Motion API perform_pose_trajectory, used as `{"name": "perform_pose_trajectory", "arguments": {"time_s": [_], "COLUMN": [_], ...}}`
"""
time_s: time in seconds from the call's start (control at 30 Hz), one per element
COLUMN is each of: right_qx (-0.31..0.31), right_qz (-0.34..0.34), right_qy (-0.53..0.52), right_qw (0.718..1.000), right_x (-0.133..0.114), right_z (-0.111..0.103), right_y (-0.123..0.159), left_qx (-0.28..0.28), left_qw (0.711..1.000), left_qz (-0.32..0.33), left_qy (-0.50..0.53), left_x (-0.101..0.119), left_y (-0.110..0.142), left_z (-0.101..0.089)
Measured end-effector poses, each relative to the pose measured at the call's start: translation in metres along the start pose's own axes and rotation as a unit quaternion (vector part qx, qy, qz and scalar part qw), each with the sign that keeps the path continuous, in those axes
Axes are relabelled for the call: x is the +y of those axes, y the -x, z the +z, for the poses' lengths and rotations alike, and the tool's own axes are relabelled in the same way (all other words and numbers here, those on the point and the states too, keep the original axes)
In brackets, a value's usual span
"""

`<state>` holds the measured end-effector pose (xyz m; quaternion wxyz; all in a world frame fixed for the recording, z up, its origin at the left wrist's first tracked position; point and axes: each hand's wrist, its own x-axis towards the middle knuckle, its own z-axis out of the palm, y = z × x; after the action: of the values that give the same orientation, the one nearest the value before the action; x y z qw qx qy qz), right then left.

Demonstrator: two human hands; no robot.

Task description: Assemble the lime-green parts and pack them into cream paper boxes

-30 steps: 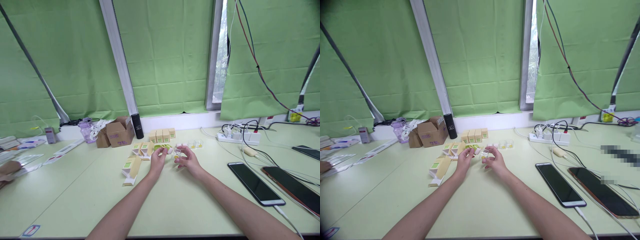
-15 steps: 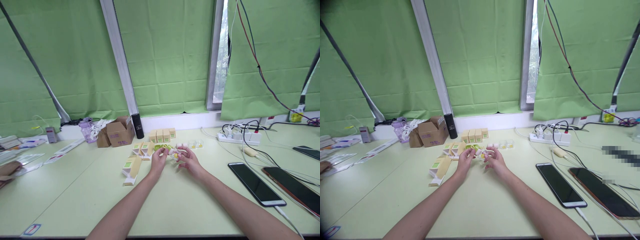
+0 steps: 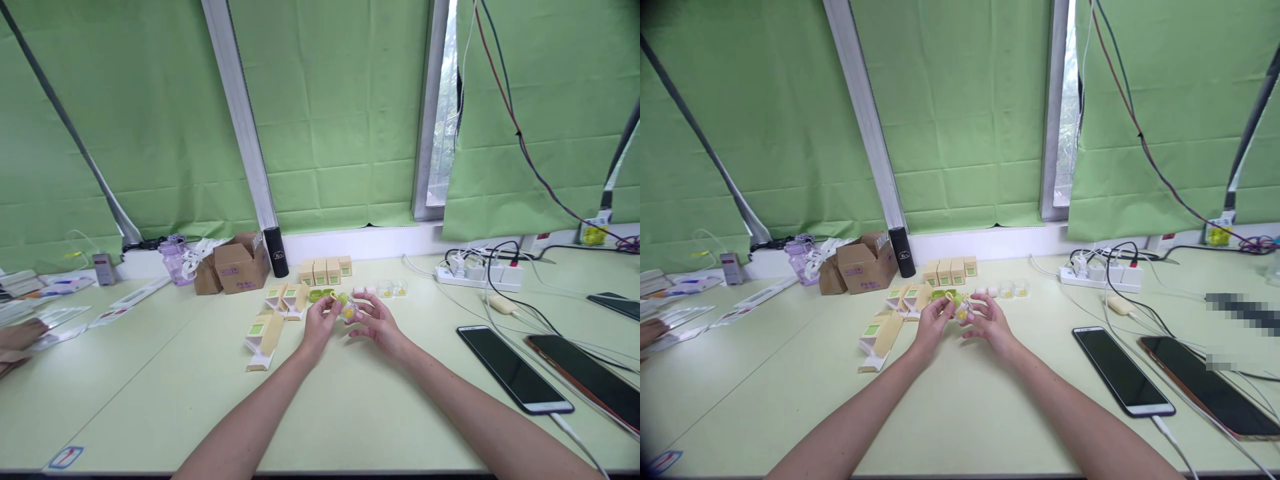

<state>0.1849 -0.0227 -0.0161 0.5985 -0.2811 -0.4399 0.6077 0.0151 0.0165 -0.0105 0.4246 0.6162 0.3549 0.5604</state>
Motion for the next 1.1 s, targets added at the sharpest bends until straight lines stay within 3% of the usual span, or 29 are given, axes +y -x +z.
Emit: {"name": "perform_pose_trajectory", "arguments": {"time_s": [0.27,0.57,0.83,1.1], "right_qx": [0.002,0.001,-0.010,-0.009], "right_qz": [-0.011,-0.070,-0.067,-0.078], "right_qy": [0.038,0.111,0.101,0.097], "right_qw": [0.999,0.991,0.993,0.992], "right_x": [0.004,0.012,0.010,0.009], "right_z": [-0.007,-0.008,-0.005,-0.006], "right_y": [-0.003,-0.009,-0.007,-0.006], "left_qx": [-0.015,-0.028,-0.024,-0.053], "left_qw": [1.000,0.999,0.999,0.996], "left_qz": [0.003,0.006,0.001,0.054], "left_qy": [0.006,-0.044,-0.027,-0.047], "left_x": [0.002,-0.006,-0.001,0.005], "left_y": [0.001,0.000,0.001,0.007], "left_z": [-0.002,-0.004,-0.003,-0.003]}}
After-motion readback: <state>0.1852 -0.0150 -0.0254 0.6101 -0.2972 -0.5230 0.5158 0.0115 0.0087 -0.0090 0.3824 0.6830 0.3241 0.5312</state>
